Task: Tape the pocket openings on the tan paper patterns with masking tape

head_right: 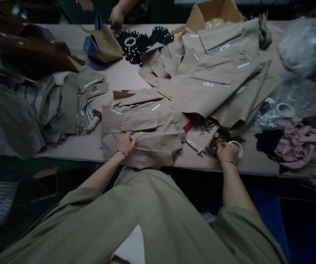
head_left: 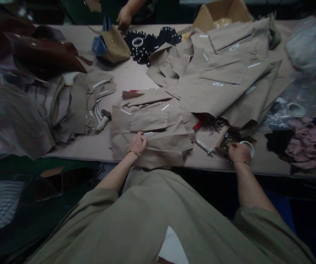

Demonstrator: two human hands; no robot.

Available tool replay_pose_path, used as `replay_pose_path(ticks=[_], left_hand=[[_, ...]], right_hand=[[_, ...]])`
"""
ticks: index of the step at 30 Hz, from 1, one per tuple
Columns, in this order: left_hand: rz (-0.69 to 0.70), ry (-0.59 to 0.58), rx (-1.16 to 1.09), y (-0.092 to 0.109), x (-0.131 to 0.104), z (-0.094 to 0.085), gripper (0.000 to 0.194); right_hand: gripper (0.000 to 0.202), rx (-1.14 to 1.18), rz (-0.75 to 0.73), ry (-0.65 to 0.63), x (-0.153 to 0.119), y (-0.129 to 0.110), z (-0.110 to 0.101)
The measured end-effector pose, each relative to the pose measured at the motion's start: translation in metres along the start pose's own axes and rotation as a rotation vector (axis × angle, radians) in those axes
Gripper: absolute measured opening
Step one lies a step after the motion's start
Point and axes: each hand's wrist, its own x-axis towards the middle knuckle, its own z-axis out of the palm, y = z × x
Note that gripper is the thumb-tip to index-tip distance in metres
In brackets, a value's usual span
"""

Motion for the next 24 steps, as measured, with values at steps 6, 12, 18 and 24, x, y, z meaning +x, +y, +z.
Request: replay_pose_path(ticks=[6, 12, 18, 24], left_hand=[[0.33, -0.04, -0.329, 0.039, -0.049, 0.006, 0.033], [0.322, 0.091, -0.373, 0.056, -0.046, 0.002, 0.015], [0.405, 0.077, -0.343, 0.015, -0.019, -0.013, 0.021], [0.34, -0.01, -0.219, -0.023, 0.008, -0.013, 0.026]], right_hand=[[0.038, 0.852, -0.26, -0.148, -0.096, -0.165, -0.006], [0.042, 1.371, -0.074, -0.502, -0.177, -0.288, 0.021], [0.037, 1.26, -0.185, -0.486, -0.174, -0.316, 0.03], [0.04, 0.924, -0.293, -0.202, -0.118, -0.265, 0.012]])
